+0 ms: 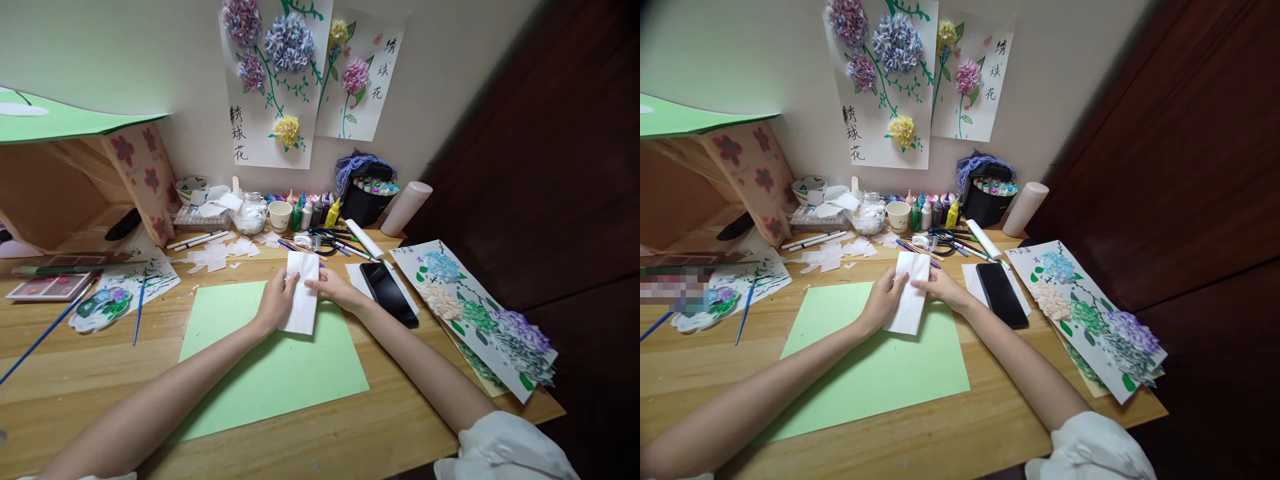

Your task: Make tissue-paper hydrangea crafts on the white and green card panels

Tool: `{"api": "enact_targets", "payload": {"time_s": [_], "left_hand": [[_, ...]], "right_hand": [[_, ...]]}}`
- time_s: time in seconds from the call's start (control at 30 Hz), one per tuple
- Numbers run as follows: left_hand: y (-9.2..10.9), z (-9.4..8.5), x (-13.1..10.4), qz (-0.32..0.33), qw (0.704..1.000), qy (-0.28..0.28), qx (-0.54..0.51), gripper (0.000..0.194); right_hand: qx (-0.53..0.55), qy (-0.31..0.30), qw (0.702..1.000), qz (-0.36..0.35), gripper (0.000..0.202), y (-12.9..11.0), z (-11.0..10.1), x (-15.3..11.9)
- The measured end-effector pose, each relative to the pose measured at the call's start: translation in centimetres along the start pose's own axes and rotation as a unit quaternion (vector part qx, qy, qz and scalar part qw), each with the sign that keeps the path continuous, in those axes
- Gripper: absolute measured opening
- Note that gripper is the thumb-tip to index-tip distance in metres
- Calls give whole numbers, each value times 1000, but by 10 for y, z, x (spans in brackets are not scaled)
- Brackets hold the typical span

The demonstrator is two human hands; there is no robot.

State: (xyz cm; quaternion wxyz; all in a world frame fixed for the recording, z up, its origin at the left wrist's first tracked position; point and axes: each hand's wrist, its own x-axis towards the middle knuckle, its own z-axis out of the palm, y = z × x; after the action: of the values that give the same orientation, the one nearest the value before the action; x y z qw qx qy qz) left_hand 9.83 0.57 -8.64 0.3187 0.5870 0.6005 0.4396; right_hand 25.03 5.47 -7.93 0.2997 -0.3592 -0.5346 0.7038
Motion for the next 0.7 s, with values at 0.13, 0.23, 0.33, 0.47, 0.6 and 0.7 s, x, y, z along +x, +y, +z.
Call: {"api": "enact_targets", "payload": {"time_s": [0.13,0.23,0.33,0.47,0.6,0.7], "left_hand": [[-3,-4,5,6,999,33,-10,27],[-4,-6,7,-2,997,71,-19,26],[-3,-9,10,-13,996,92,-16,25],[-5,-15,16,-15,994,109,2,24],[-11,-22,23,-21,987,155,27,26],[-16,-24,27,-26,985,171,24,28]], "right_hand": [[-33,3,999,30,38,6,5,-1],[-23,2,1000,11,36,8,11,-2],[-52,-58,997,17,36,9,18,-6],[-110,-80,991,15,36,9,17,-8],[-349,5,936,-52,33,-6,-10,4],[-496,175,841,-128,24,-27,-40,24]]}}
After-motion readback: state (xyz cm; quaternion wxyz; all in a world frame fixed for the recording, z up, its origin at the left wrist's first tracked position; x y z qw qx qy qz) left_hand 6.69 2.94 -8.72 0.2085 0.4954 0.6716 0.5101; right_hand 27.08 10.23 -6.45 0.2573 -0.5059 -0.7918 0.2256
